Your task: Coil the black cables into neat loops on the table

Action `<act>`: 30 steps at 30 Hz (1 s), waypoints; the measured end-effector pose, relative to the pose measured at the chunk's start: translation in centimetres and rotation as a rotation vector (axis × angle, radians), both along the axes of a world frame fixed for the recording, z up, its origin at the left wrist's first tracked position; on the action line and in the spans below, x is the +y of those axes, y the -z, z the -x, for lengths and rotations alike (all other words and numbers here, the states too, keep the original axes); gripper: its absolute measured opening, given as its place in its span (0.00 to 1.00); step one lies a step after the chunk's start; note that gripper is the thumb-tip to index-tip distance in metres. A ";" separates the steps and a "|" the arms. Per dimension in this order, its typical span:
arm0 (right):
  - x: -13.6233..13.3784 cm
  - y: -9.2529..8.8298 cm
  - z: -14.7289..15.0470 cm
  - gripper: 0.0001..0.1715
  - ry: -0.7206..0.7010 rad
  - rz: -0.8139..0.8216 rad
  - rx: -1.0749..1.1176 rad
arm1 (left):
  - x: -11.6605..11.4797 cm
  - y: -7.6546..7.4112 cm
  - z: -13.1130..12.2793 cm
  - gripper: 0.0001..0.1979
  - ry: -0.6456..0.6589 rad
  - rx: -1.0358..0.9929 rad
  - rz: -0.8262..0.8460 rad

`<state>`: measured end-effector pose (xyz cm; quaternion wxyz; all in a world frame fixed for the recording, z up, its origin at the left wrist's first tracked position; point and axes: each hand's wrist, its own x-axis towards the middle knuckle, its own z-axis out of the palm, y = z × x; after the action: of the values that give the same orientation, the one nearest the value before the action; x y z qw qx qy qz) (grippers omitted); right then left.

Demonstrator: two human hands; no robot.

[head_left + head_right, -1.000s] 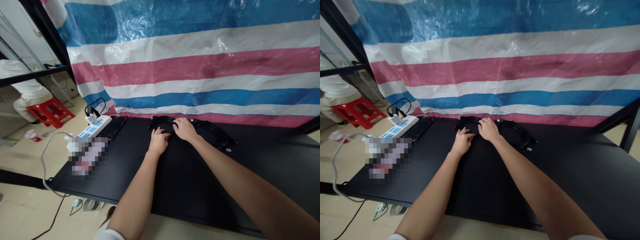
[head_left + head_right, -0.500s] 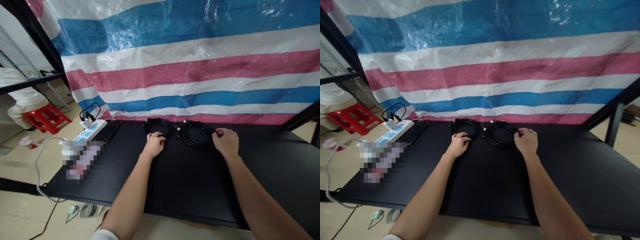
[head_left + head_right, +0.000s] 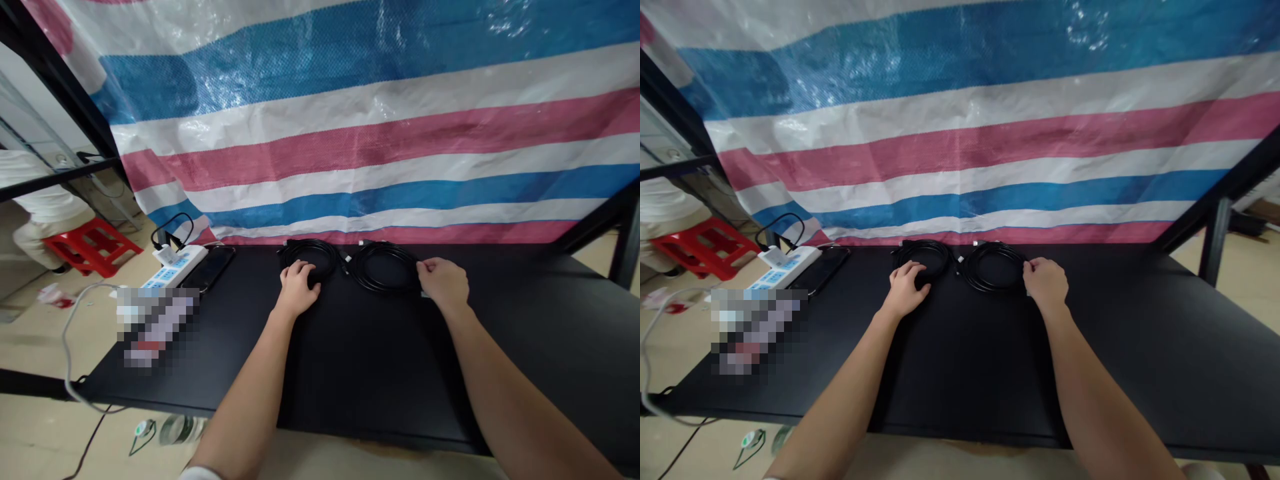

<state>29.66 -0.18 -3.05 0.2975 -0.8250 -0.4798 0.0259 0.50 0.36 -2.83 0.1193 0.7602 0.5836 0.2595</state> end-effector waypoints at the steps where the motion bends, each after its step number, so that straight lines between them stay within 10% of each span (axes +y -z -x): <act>1: 0.1 0.1 0.0 0.12 -0.003 -0.022 -0.017 | 0.0 -0.1 0.0 0.21 -0.004 -0.005 -0.003; 14: 1.1 0.6 -0.6 0.10 -0.020 0.007 0.129 | 0.1 -0.3 0.1 0.19 -0.165 -0.102 -0.100; 23: 0.9 -0.9 0.1 0.07 0.014 -0.567 0.862 | 0.5 0.3 0.3 0.13 -0.130 -0.129 -0.186; 30: -1.0 -3.2 1.4 0.14 -0.544 -0.696 1.321 | 0.0 0.6 -0.5 0.22 0.004 -0.199 -0.478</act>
<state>28.28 -1.17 0.17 0.7445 -0.3527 -0.3693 0.4302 0.98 0.35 -3.44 -0.0064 0.7388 0.4895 0.4632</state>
